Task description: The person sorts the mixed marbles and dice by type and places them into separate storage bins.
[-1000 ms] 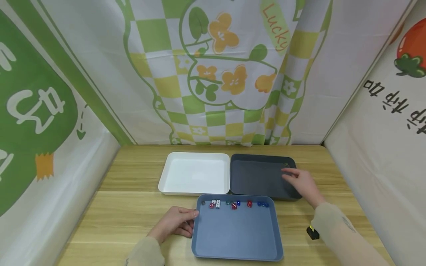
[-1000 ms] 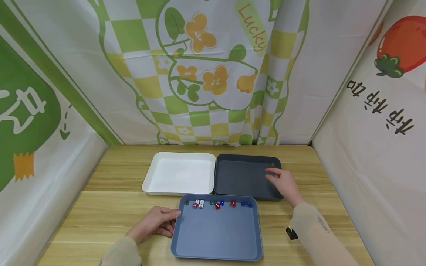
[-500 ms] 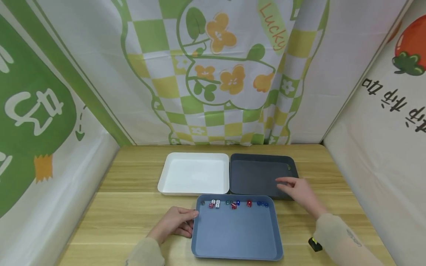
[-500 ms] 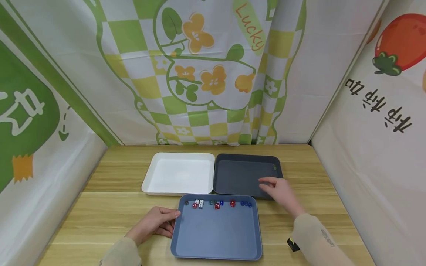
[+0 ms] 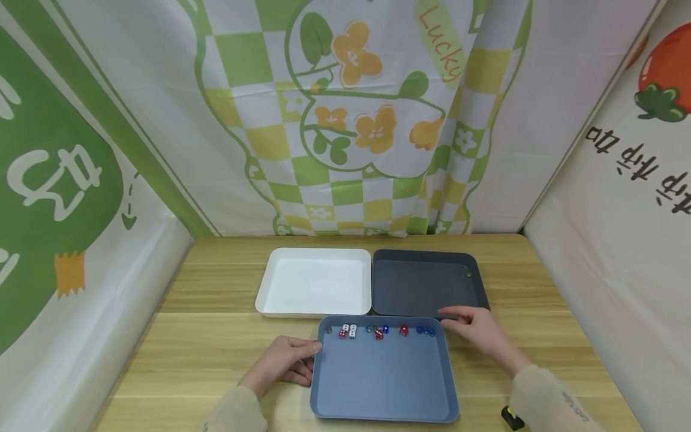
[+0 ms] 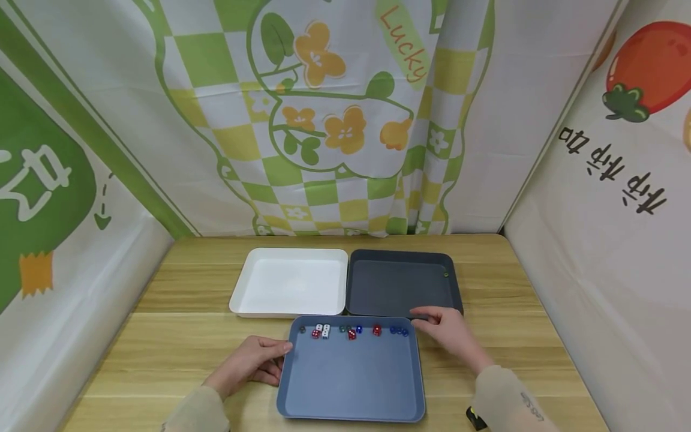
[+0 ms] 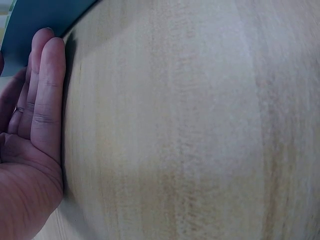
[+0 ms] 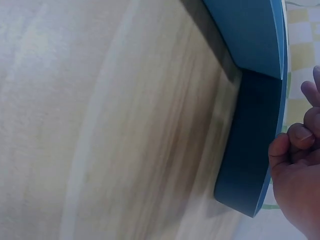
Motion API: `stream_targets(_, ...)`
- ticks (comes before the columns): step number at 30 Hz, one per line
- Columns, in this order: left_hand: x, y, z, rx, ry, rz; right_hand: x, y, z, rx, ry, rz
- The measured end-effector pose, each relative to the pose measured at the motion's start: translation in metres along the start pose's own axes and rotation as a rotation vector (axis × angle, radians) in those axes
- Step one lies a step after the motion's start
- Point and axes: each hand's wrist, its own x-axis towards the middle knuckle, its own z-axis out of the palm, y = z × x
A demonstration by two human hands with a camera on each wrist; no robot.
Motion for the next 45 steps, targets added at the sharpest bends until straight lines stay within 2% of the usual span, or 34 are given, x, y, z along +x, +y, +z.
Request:
stream_targets(6, 0.000, 0.000, -0.001, 0.005, 0.002, 0.001, -0.005, 0.001, 0.005, 0.060, -0.025, -0.012)
stream_targets(12, -0.001, -0.001, -0.001, 0.012, 0.002, 0.004, -0.008, 0.003, 0.011, 0.038, -0.036, -0.069)
stream_targets(19, -0.001, 0.000, 0.000, 0.007, 0.004, -0.001, -0.008, 0.007, 0.022, 0.007, -0.022, -0.092)
stream_targets(27, -0.001, 0.001, 0.001, 0.009, 0.007, -0.004, -0.007, 0.007, 0.031, -0.021, 0.021, -0.087)
stream_targets(40, 0.000, 0.000, 0.001, 0.009, 0.009, -0.003, -0.007, 0.007, 0.040, -0.101, 0.045, -0.088)
stream_targets(45, 0.000, 0.000, 0.001, 0.010, 0.008, -0.005, -0.007, 0.009, 0.045, -0.118, 0.056, -0.043)
